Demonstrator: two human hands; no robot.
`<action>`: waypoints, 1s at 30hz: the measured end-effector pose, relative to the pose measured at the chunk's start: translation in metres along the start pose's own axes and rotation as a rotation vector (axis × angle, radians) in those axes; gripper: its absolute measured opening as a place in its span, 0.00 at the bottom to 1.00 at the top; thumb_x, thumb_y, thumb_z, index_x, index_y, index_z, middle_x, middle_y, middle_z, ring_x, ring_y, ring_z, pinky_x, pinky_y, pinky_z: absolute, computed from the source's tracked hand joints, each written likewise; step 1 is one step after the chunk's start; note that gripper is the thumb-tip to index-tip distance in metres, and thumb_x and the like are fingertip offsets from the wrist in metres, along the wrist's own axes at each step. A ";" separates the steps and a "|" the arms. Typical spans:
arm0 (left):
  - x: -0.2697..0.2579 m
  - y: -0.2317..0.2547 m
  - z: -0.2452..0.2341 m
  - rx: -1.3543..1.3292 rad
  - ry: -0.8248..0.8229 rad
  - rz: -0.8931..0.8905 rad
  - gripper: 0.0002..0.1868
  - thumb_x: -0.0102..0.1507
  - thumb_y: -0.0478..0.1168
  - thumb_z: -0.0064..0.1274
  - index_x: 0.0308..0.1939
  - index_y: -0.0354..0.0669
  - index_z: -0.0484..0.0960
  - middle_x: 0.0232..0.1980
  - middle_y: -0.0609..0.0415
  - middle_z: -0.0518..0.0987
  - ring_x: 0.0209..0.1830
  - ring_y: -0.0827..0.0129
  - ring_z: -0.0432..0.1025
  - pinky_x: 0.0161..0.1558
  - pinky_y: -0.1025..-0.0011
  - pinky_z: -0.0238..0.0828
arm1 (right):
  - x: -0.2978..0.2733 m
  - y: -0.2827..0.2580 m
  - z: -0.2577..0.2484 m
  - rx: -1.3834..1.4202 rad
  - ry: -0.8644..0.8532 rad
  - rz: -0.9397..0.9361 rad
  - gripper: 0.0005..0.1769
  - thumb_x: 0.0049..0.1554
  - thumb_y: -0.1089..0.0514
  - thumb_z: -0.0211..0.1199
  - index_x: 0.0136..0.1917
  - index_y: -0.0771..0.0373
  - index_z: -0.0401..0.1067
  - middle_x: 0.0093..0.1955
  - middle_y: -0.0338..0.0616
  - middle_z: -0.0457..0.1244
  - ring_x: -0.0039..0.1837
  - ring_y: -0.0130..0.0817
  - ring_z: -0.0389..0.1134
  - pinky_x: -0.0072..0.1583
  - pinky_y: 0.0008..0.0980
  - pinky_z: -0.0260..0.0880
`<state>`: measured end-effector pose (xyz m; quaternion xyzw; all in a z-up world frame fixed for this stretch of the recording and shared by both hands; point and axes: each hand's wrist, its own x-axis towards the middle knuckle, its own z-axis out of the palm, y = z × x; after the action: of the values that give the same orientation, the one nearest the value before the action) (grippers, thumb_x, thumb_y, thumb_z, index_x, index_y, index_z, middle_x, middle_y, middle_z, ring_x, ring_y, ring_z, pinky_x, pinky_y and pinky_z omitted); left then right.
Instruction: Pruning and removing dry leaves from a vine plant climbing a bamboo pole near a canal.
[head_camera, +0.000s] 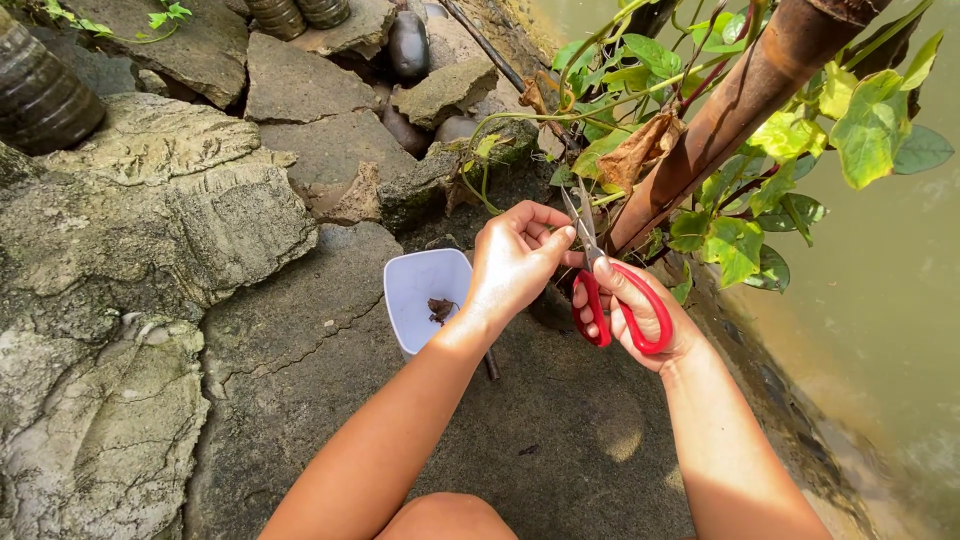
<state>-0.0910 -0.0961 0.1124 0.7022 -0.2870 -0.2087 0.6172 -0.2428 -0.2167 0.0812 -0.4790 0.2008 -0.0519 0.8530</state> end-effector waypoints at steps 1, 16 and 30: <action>-0.001 0.000 0.001 0.000 0.001 -0.003 0.08 0.59 0.37 0.62 0.40 0.37 0.85 0.26 0.61 0.78 0.24 0.83 0.67 0.28 0.80 0.67 | 0.000 0.000 0.000 0.000 0.000 0.003 0.31 0.62 0.42 0.57 0.69 0.64 0.69 0.41 0.40 0.66 0.39 0.31 0.65 0.38 0.32 0.65; 0.003 -0.014 0.007 -0.206 -0.034 0.024 0.06 0.65 0.36 0.58 0.41 0.35 0.83 0.25 0.61 0.74 0.26 0.78 0.76 0.27 0.80 0.74 | 0.001 -0.008 0.010 -0.263 0.183 0.008 0.29 0.59 0.43 0.60 0.66 0.64 0.73 0.33 0.35 0.63 0.31 0.23 0.62 0.32 0.25 0.64; 0.007 -0.018 0.009 -0.216 -0.066 0.053 0.05 0.64 0.36 0.57 0.40 0.37 0.82 0.26 0.64 0.75 0.24 0.85 0.70 0.26 0.81 0.66 | 0.001 -0.008 0.018 -0.246 0.265 -0.003 0.20 0.57 0.48 0.66 0.56 0.64 0.78 0.29 0.31 0.57 0.27 0.20 0.56 0.28 0.22 0.54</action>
<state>-0.0889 -0.1063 0.0940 0.6167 -0.3014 -0.2452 0.6846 -0.2338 -0.2064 0.0958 -0.5688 0.3155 -0.0907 0.7541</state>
